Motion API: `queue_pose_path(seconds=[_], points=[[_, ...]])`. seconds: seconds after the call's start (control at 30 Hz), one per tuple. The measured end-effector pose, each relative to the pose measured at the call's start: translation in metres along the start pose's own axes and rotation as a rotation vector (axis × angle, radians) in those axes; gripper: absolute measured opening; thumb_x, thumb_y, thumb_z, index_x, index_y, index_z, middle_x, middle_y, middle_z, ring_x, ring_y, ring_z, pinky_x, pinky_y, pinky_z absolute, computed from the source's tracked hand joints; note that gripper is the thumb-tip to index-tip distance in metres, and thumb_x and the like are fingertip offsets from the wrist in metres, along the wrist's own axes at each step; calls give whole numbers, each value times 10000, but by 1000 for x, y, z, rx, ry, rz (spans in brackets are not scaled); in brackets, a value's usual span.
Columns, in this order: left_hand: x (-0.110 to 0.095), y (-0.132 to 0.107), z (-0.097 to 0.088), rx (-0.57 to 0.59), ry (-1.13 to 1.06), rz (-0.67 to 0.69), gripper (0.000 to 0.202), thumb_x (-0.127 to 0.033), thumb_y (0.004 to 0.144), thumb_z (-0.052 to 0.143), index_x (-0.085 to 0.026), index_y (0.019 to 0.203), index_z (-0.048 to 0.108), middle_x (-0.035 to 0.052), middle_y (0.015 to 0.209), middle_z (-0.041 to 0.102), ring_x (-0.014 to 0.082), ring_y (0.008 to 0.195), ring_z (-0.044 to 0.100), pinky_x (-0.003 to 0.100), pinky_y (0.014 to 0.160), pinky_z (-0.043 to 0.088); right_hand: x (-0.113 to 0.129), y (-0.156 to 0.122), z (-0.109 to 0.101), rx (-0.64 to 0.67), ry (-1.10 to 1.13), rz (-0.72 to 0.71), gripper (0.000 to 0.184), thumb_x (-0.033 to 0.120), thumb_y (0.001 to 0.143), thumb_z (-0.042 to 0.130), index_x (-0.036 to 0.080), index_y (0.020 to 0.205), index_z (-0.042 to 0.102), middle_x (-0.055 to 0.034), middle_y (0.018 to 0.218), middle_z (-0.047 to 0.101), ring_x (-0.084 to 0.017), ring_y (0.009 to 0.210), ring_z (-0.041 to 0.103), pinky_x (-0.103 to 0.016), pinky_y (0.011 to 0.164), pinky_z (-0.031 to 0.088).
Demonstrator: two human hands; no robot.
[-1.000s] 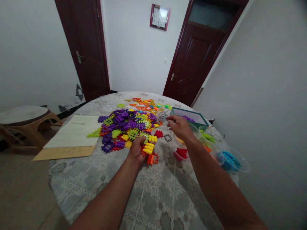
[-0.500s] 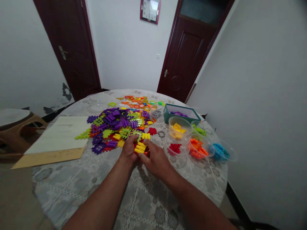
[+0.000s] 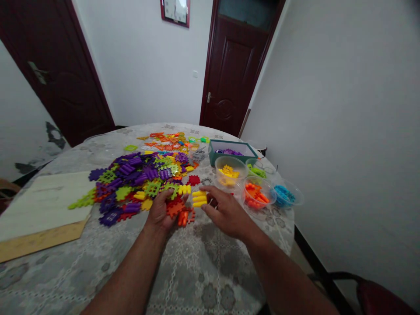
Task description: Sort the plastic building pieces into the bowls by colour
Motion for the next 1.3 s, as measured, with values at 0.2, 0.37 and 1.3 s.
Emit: queue_pose_path(seconds=[0.2, 0.37, 1.3], points=[[-1, -2, -1, 4, 46, 64, 307, -22, 748, 698, -169, 1018, 688, 49, 865, 758, 227, 681, 759, 388, 623, 684, -58, 33, -91, -467, -336, 83, 479, 218, 935, 580, 207, 1409, 649, -136, 1236, 728, -279, 1073, 690, -463, 1010, 535], [7, -4, -3, 37, 72, -38, 340, -73, 753, 724, -154, 1082, 693, 76, 845, 770, 256, 612, 757, 408, 564, 664, -61, 40, -93, -615, -393, -3, 465, 221, 949, 525, 160, 1391, 659, -186, 1381, 669, -318, 1258, 629, -519, 1120, 485], [9, -15, 6, 276, 285, -22, 749, -153, 740, 829, -258, 1437, 576, 132, 1077, 803, 252, 602, 755, 420, 543, 651, -48, 36, -40, -165, 34, 160, 354, 328, 932, 620, 227, 1247, 747, -36, 916, 739, -185, 718, 660, -312, 690, 538]])
Point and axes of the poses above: each hand's wrist, its own y-axis towards the middle knuckle, its own z-axis out of the palm, x = y × z, the point moved 6 cm from there along y, towards the middle knuckle
